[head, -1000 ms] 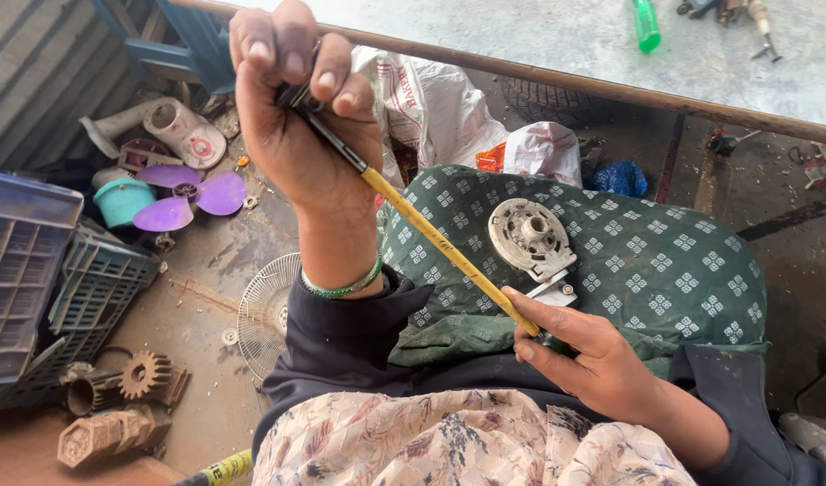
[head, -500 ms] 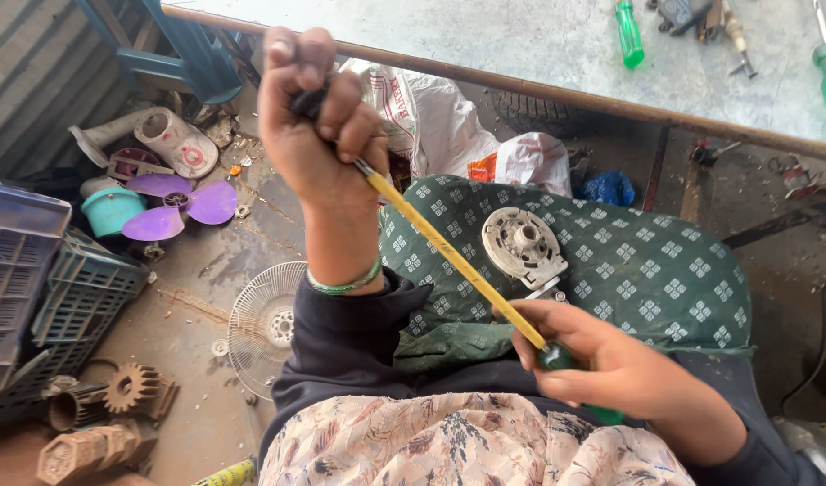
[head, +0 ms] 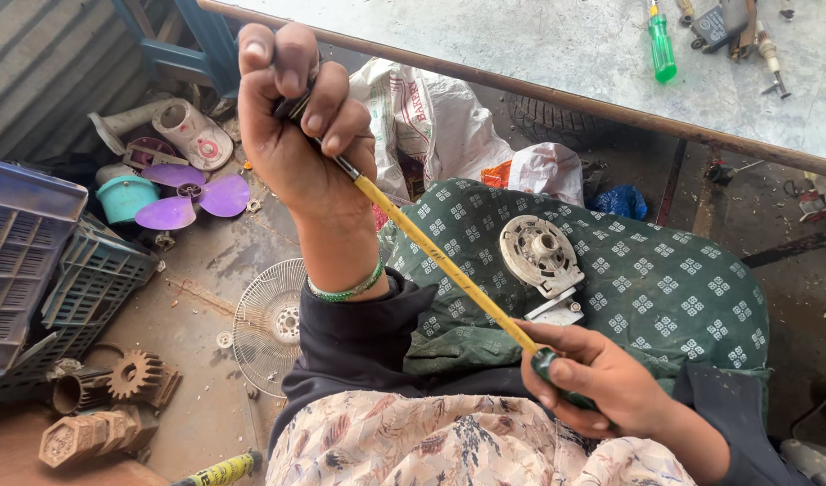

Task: The person uses a screwdriver to disassemble a small black plastic mechanical component, removing a screw and then using the screwdriver to pry apart different parts of the item while holding a larger metal and plastic base in their lap.

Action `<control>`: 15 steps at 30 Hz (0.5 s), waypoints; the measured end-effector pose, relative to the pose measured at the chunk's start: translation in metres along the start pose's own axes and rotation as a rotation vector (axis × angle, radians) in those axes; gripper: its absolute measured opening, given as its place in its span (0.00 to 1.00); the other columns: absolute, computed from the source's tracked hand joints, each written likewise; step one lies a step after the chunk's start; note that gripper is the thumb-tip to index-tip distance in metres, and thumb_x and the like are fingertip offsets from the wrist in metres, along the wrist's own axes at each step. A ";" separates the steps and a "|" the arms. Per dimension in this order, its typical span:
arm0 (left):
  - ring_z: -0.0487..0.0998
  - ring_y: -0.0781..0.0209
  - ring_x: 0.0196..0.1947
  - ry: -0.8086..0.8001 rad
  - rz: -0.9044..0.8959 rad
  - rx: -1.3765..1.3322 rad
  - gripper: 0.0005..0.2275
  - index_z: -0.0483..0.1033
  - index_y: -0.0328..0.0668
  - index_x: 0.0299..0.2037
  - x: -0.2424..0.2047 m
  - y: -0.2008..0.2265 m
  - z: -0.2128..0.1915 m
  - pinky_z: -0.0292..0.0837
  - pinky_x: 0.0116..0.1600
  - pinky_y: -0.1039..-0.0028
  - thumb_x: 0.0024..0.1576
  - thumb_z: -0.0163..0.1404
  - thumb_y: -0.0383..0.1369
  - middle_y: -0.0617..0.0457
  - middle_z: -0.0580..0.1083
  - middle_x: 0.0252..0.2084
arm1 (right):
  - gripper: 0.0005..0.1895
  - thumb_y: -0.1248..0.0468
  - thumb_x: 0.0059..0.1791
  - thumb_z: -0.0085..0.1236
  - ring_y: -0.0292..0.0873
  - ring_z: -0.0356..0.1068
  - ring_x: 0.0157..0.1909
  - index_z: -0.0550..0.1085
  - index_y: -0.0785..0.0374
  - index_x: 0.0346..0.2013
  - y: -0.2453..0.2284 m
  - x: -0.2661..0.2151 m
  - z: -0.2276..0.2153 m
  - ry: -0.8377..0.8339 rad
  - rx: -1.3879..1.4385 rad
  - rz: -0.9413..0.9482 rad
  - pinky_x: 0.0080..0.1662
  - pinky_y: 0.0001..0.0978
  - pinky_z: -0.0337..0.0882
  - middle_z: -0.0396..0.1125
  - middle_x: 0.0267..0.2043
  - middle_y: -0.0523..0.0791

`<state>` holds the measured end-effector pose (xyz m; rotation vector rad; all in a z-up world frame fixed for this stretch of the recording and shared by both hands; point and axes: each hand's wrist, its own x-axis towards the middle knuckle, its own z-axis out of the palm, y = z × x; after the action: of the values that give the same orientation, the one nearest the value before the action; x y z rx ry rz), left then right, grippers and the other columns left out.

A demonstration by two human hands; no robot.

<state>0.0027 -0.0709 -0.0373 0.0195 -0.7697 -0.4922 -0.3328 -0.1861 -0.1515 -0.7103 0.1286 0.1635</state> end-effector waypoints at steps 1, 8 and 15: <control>0.64 0.73 0.25 0.007 0.010 -0.030 0.07 0.66 0.44 0.43 -0.002 -0.001 0.001 0.67 0.25 0.88 0.72 0.35 0.28 0.57 0.63 0.35 | 0.33 0.61 0.56 0.54 0.31 0.55 0.15 0.57 0.68 0.74 0.002 0.000 0.001 -0.001 0.002 0.004 0.15 0.23 0.56 0.64 0.33 0.50; 0.72 0.64 0.33 0.016 0.064 -0.053 0.08 0.66 0.42 0.41 -0.013 -0.005 -0.005 0.83 0.44 0.76 0.74 0.39 0.32 0.54 0.64 0.36 | 0.33 0.63 0.53 0.54 0.32 0.56 0.14 0.61 0.68 0.72 0.014 -0.001 0.011 0.117 -0.046 0.039 0.17 0.24 0.58 0.66 0.31 0.50; 0.74 0.62 0.35 0.046 0.056 -0.111 0.08 0.66 0.42 0.40 -0.023 0.001 -0.013 0.83 0.48 0.74 0.72 0.41 0.32 0.54 0.65 0.37 | 0.31 0.67 0.53 0.53 0.32 0.57 0.16 0.62 0.64 0.72 0.025 -0.003 0.001 0.124 -0.091 0.079 0.19 0.24 0.60 0.68 0.32 0.52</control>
<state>-0.0025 -0.0619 -0.0619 -0.0934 -0.6950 -0.4787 -0.3411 -0.1668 -0.1662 -0.8070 0.2692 0.2024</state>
